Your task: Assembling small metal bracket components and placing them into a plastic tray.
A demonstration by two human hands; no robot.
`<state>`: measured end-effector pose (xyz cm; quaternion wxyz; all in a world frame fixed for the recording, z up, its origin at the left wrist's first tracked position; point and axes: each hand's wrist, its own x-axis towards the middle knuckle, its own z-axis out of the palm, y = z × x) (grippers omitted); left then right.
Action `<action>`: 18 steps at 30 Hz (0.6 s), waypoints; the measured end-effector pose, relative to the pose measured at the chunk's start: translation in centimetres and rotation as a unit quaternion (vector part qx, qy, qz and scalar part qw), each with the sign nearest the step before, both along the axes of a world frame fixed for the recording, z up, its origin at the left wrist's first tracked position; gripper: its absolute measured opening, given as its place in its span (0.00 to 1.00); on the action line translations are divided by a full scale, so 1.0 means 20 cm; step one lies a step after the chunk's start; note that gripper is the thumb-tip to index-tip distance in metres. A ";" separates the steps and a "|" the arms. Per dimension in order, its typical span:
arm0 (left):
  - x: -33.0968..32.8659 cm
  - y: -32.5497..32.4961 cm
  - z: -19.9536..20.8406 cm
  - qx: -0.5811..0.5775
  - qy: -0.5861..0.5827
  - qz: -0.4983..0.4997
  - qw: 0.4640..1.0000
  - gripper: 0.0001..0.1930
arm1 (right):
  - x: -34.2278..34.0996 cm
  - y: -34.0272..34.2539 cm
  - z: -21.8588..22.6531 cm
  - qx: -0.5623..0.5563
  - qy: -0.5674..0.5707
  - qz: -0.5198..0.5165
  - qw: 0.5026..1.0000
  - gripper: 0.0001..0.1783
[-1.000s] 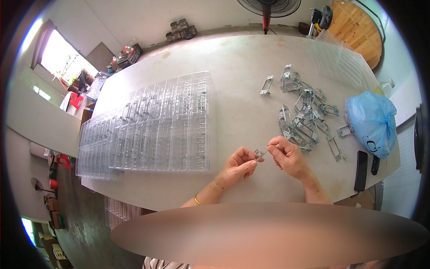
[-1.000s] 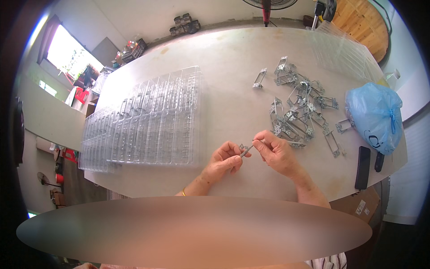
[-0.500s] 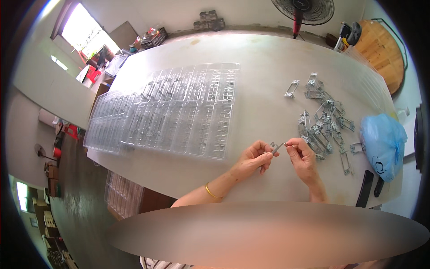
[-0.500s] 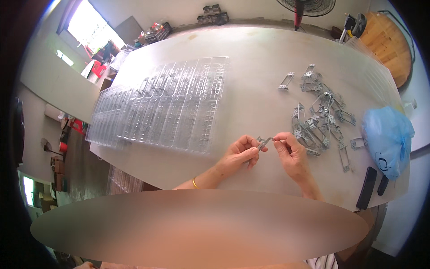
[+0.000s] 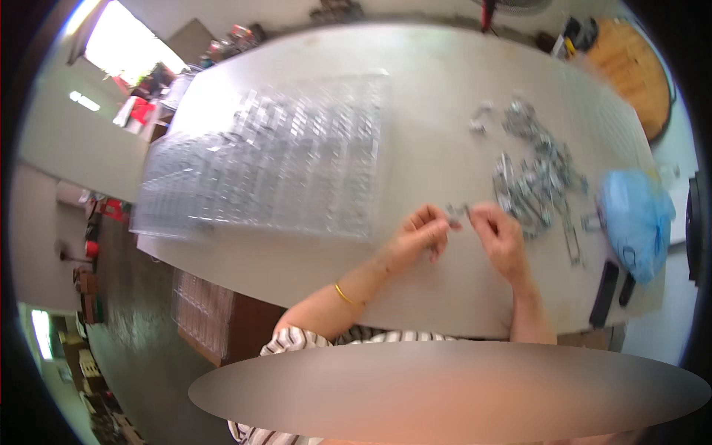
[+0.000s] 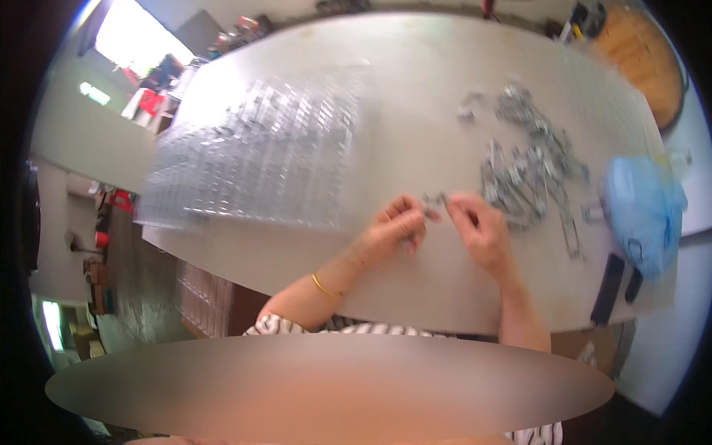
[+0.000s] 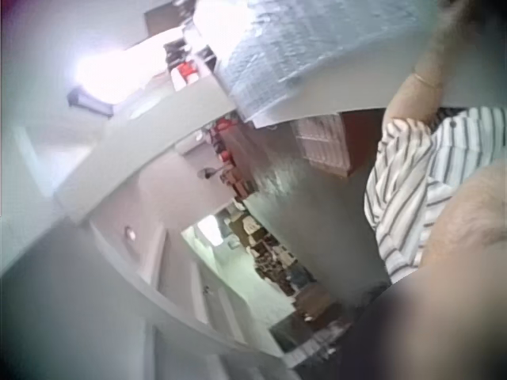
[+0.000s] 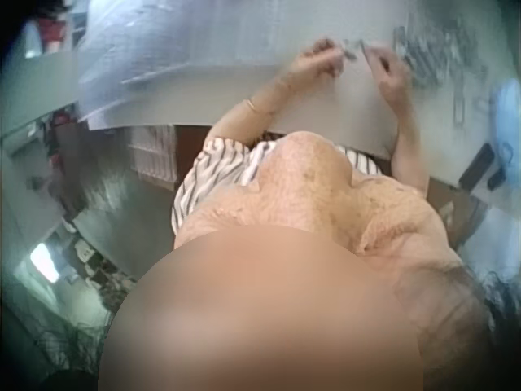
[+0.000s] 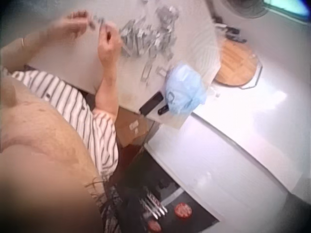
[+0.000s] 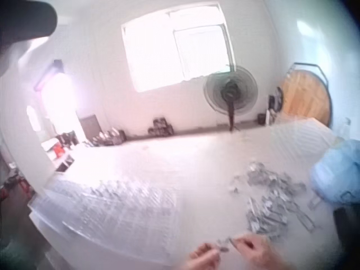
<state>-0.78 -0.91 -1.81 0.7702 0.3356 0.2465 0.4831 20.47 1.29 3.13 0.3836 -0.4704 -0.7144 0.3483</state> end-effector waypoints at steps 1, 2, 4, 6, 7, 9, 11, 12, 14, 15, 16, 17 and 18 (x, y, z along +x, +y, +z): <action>-0.01 0.00 0.02 -0.012 0.010 0.011 1.000 0.08 | 0.00 0.01 0.00 -0.002 0.004 -0.002 1.000 0.04; -0.02 0.01 0.05 -0.020 0.019 0.017 0.999 0.07 | 0.01 0.03 0.01 -0.001 0.005 -0.008 1.000 0.05; -0.03 0.02 0.10 -0.011 -0.007 0.034 0.999 0.08 | -0.01 0.03 0.08 -0.072 0.070 -0.033 0.994 0.06; -0.06 0.04 0.09 -0.018 -0.026 0.021 0.999 0.08 | -0.03 0.06 0.05 -0.084 0.086 -0.036 0.992 0.06; -0.05 0.06 0.07 -0.011 -0.041 0.021 0.999 0.08 | -0.02 0.06 0.04 -0.082 0.106 -0.027 0.991 0.06; -0.02 0.06 0.03 -0.020 -0.043 0.017 0.999 0.08 | -0.01 0.05 0.02 -0.081 0.093 -0.027 0.992 0.06; -0.02 0.08 0.03 -0.022 -0.037 0.021 0.999 0.08 | -0.01 0.06 0.01 -0.074 0.087 -0.017 0.993 0.07; -0.02 0.07 0.01 -0.019 -0.031 0.018 0.999 0.08 | 0.00 0.04 0.00 -0.086 0.071 -0.010 0.994 0.06; -0.01 0.09 0.02 -0.013 -0.025 0.015 1.000 0.08 | 0.00 0.05 0.02 -0.095 0.054 -0.003 0.994 0.06; -0.01 0.08 0.03 0.002 -0.005 0.013 1.000 0.07 | 0.00 0.04 0.02 -0.092 0.042 -0.001 0.995 0.06; -0.01 0.07 0.04 0.019 0.016 0.012 1.000 0.07 | -0.01 0.04 0.03 -0.086 0.030 0.001 0.996 0.05; -0.02 0.08 0.06 0.023 0.017 0.013 1.000 0.07 | -0.01 0.04 0.04 -0.082 0.032 0.002 0.996 0.05; -0.02 0.06 0.07 0.029 0.032 0.009 0.999 0.07 | -0.01 0.03 0.05 -0.073 0.024 0.008 0.997 0.06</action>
